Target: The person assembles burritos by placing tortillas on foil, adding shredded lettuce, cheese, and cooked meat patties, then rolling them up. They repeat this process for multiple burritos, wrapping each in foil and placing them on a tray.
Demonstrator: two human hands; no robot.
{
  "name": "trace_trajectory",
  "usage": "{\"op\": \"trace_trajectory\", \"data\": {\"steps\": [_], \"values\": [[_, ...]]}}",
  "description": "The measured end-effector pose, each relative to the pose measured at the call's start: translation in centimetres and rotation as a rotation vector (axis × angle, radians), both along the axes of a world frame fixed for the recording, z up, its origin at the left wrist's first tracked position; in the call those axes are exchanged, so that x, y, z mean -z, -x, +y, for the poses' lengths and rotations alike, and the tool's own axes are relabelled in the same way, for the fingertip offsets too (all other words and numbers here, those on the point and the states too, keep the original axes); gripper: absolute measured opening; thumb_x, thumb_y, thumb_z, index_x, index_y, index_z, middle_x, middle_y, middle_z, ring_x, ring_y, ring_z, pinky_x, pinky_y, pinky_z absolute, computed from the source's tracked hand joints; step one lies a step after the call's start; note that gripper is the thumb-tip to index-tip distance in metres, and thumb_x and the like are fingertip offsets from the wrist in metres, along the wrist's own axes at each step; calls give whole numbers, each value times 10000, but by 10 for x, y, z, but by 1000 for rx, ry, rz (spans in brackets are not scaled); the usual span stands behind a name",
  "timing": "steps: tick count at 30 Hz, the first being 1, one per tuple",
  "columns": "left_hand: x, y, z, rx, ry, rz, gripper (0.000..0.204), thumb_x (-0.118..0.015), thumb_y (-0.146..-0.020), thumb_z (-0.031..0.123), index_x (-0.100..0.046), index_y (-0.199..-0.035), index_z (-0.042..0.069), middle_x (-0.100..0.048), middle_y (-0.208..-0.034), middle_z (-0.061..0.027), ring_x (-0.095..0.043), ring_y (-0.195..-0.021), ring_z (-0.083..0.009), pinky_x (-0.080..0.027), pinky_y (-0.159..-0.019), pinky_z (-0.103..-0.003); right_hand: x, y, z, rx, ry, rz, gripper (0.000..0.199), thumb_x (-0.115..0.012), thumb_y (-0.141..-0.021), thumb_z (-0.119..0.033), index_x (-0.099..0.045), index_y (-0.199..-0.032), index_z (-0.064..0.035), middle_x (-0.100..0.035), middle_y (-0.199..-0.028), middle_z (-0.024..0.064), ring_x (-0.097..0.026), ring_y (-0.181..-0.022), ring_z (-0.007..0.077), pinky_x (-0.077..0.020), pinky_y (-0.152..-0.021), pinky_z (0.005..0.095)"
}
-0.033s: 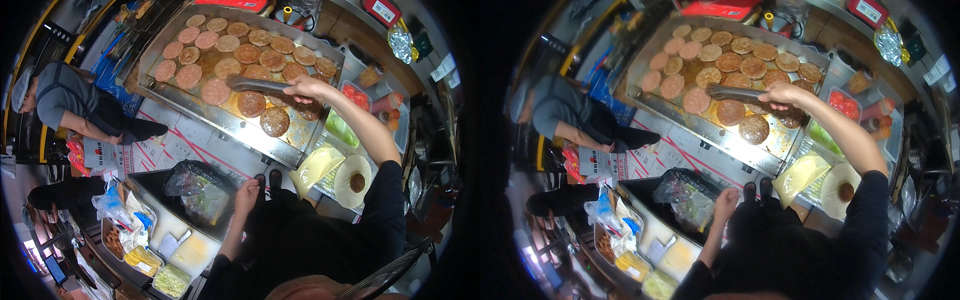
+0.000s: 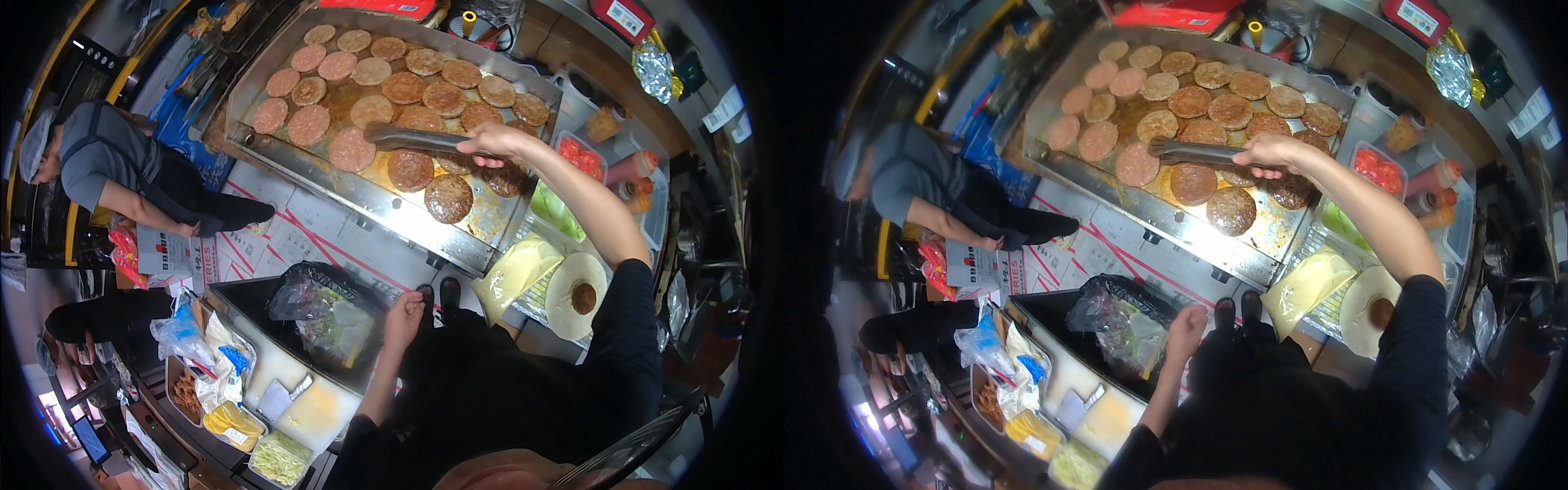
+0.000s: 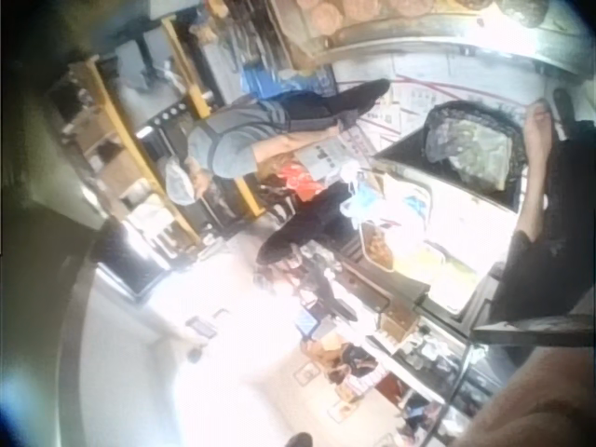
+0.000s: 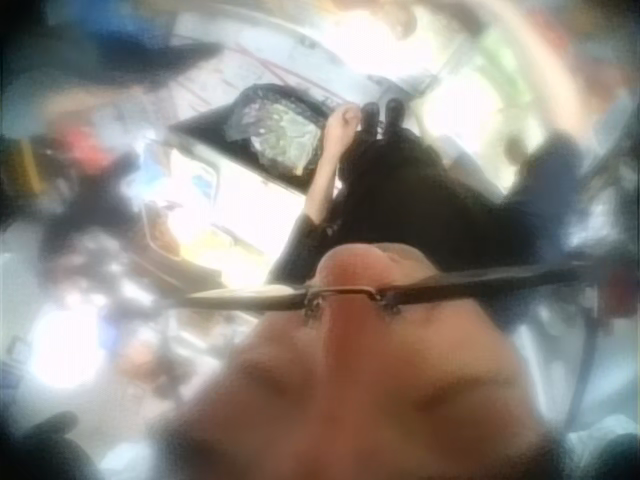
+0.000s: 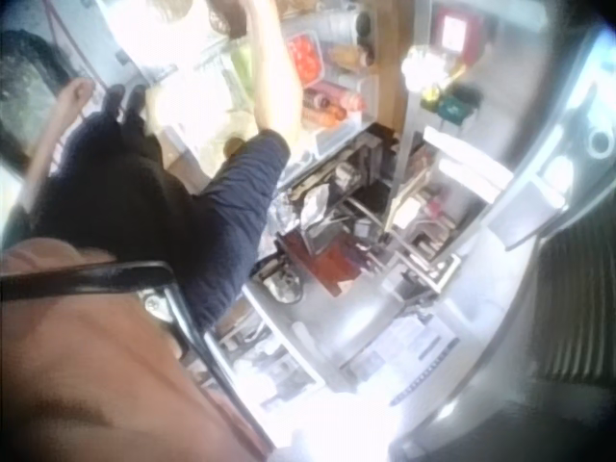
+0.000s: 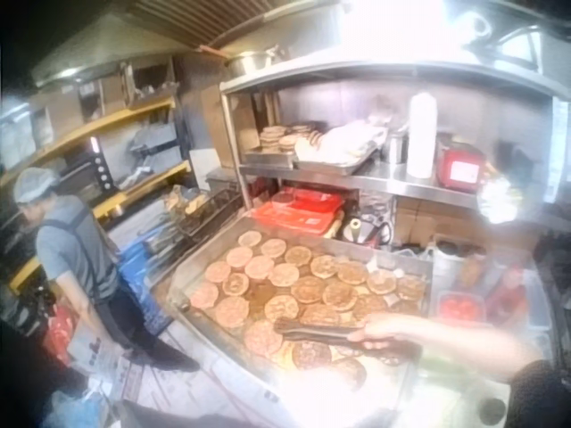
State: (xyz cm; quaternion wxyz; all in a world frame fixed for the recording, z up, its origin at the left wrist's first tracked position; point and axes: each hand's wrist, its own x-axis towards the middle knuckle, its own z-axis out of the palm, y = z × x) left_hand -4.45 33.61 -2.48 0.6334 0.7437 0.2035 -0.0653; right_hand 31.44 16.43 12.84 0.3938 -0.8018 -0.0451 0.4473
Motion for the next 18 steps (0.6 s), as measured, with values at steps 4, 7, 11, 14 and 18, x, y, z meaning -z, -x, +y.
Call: {"op": "trace_trajectory", "data": {"steps": [4,7,11,14,18], "values": [[-13,-13,-1,14,31,-26,197,-621,-863,12,-592,-1059,17,-680,-967,-77,-651,-864,-124,-500,-765,-247,32,-2,23,15,-130,12,168,-574,-934,-180,-608,-1002,-31,-510,-554,-42,-411,-400,28,-307,-347,211],[-5,-7,1,-15,40,-11,198,-620,-864,16,-593,-1060,23,-680,-967,-76,-652,-862,-128,-500,-763,-246,37,6,27,-55,-183,-56,257,-594,-921,-200,-620,-1125,-45,-559,-602,-31,-480,-451,69,-392,-405,248],[-2,10,5,-61,0,11,217,-625,-855,25,-603,-1071,20,-672,-961,-86,-642,-893,-143,-501,-771,-265,10,46,17,-251,-61,-983,265,-611,-877,-179,-625,-1107,-47,-617,-718,40,-589,-617,184,-486,-574,348],[20,21,4,-82,82,-13,202,-621,-862,42,-606,-1062,20,-672,-942,-82,-643,-881,-140,-499,-772,-265,-17,66,-4,-438,150,-1409,317,-609,-818,-128,-609,-1126,-53,-609,-787,82,-611,-719,241,-502,-662,381],[-7,13,2,-47,-16,63,195,-617,-870,73,-609,-1058,21,-673,-921,-82,-647,-876,-152,-499,-771,-270,-8,70,-18,-625,273,-1594,413,-590,-755,-79,-584,-1168,-61,-573,-800,100,-605,-730,248,-503,-666,370]]}}
